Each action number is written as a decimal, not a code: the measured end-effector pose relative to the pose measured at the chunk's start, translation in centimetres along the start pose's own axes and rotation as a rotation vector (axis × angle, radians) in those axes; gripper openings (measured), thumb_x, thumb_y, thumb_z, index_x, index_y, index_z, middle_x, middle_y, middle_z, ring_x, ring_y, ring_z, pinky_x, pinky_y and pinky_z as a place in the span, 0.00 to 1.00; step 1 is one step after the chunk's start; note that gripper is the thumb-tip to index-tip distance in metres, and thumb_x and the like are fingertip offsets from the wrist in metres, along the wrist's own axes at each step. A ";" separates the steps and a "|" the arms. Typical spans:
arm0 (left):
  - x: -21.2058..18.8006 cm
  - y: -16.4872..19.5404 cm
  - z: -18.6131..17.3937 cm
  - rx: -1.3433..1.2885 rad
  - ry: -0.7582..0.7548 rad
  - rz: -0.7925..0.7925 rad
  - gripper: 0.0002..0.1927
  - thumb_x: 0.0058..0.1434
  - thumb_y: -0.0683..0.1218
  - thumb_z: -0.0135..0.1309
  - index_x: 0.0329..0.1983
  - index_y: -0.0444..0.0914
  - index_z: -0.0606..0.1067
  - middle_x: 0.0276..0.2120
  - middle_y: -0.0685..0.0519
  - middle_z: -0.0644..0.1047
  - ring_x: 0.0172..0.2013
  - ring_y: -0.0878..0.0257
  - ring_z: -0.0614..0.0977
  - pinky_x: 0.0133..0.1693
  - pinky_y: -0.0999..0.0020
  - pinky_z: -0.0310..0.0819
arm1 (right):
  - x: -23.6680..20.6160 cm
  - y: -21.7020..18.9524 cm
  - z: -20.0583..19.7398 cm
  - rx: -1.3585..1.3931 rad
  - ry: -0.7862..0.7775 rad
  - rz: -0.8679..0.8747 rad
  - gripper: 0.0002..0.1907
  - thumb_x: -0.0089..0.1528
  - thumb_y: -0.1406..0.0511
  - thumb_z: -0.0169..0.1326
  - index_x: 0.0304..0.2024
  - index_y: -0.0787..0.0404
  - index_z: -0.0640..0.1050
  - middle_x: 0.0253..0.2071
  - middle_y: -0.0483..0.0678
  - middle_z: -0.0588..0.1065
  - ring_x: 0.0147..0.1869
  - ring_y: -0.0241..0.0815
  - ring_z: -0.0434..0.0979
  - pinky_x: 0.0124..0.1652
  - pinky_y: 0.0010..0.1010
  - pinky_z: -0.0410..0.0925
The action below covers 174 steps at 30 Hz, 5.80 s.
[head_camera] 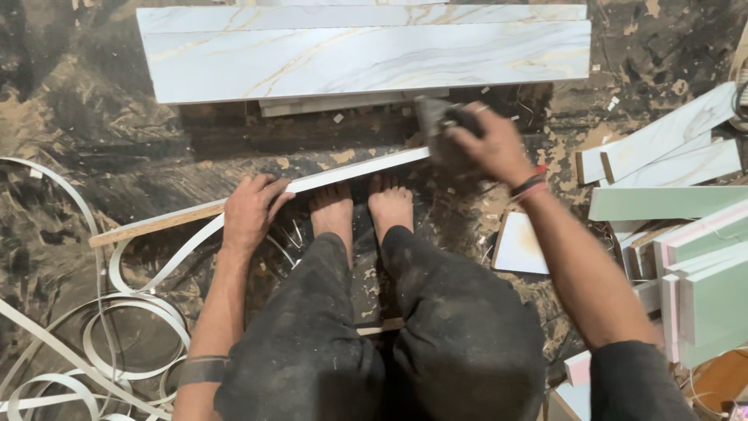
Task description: The person sits on the floor and uses a hand-held edge banding iron to press white edge banding tape onto the cut edges of marble-patterned PVC panels, running the iron along the tape to adhere it, then sets finished panels aside and picks up the next panel.
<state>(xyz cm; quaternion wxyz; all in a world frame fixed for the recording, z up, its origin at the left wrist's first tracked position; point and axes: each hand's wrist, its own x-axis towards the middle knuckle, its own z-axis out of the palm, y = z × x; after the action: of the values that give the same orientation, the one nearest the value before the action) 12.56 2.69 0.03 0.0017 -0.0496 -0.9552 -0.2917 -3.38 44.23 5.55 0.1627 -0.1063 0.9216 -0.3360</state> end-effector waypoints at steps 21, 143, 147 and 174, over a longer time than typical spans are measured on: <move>0.9 2.3 0.6 0.128 -0.007 0.048 0.14 0.63 0.49 0.62 0.49 0.41 0.81 0.42 0.53 0.79 0.41 0.51 0.77 0.42 0.57 0.74 | -18.1 18.0 -4.1 -0.288 -0.532 0.762 0.31 0.62 0.45 0.59 0.61 0.54 0.77 0.47 0.55 0.82 0.46 0.49 0.86 0.49 0.40 0.75; 1.6 1.2 1.2 0.077 -0.049 0.050 0.13 0.63 0.52 0.60 0.47 0.42 0.82 0.43 0.54 0.79 0.41 0.50 0.76 0.43 0.56 0.73 | -4.5 8.6 2.8 -0.799 0.254 0.090 0.11 0.62 0.59 0.59 0.34 0.61 0.81 0.32 0.56 0.80 0.30 0.57 0.80 0.29 0.48 0.70; 1.5 1.1 1.3 0.091 -0.041 0.045 0.13 0.63 0.52 0.60 0.48 0.43 0.82 0.43 0.54 0.79 0.40 0.50 0.76 0.43 0.56 0.73 | -4.5 8.6 2.9 -0.738 0.221 0.100 0.12 0.63 0.58 0.59 0.35 0.61 0.83 0.33 0.56 0.80 0.32 0.55 0.80 0.32 0.45 0.71; 1.5 1.5 1.3 0.099 -0.059 0.030 0.13 0.63 0.52 0.60 0.48 0.43 0.82 0.42 0.55 0.79 0.40 0.51 0.75 0.44 0.58 0.73 | -2.7 11.5 1.9 0.969 0.132 0.855 0.09 0.71 0.65 0.47 0.49 0.62 0.75 0.38 0.44 0.78 0.37 0.34 0.79 0.37 0.27 0.75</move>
<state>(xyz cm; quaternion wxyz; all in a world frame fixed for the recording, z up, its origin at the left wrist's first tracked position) 11.21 4.76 -0.15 -0.0198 -0.0725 -0.9672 -0.2426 -1.14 52.55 -2.73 0.2547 0.3764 0.6345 -0.6251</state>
